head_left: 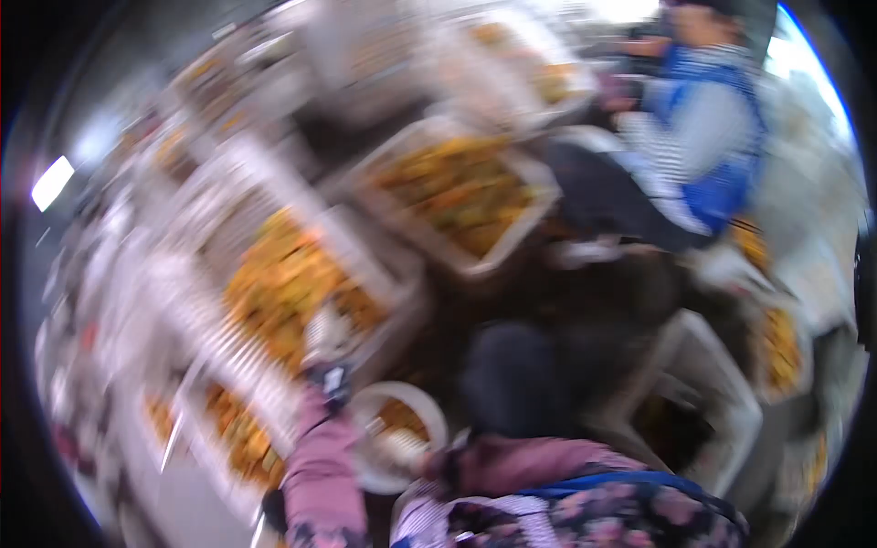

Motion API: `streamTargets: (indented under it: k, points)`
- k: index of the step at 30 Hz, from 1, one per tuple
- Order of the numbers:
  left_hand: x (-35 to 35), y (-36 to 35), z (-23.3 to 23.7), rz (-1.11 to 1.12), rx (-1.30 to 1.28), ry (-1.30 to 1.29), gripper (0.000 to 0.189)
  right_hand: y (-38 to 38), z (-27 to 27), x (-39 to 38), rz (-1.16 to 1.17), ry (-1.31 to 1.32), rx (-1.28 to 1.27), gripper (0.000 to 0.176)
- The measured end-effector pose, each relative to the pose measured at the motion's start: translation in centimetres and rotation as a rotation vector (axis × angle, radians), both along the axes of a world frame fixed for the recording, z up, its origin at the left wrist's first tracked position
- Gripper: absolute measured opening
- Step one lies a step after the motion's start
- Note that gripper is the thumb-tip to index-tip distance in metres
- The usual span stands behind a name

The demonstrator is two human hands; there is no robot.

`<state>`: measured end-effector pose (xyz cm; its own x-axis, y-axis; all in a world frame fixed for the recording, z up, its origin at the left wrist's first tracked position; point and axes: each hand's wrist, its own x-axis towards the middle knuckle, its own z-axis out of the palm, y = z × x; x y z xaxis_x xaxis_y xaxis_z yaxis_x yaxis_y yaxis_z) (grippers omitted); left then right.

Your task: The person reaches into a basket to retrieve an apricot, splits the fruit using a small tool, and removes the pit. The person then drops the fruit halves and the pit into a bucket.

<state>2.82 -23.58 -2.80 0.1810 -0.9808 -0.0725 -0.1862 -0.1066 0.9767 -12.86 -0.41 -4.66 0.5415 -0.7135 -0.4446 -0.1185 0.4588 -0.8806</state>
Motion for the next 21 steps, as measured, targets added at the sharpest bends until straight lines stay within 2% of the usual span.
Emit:
streamTargets:
  k: [1,2,4,7,12,21]
  points:
    - [-1.0,-1.2,-0.7,-0.067,-0.01,-0.403,0.031,-1.2,-0.4,0.5,-0.107,-0.034,0.041,0.036]
    - [-1.6,-2.6,-0.8,-0.116,-0.026,-0.591,0.031,-2.5,0.1,0.1,-0.215,-0.074,0.146,0.036]
    - [-2.3,-4.1,-1.2,-0.135,-0.033,-0.727,0.03,-4.6,1.3,-1.2,-0.352,-0.132,0.266,0.036]
    - [-2.8,-3.6,-0.9,-0.118,0.005,-0.72,0.03,-5.7,2.0,-2.9,-0.477,-0.179,0.301,0.035]
    - [-4.5,-1.3,0.9,-0.097,0.032,-0.561,0.028,-5.7,2.4,-5.4,-0.599,-0.215,0.283,0.035]
    - [-4.9,4.4,3.5,-0.074,0.076,-0.256,0.026,-5.8,2.1,-5.7,-0.688,-0.242,0.236,0.033]
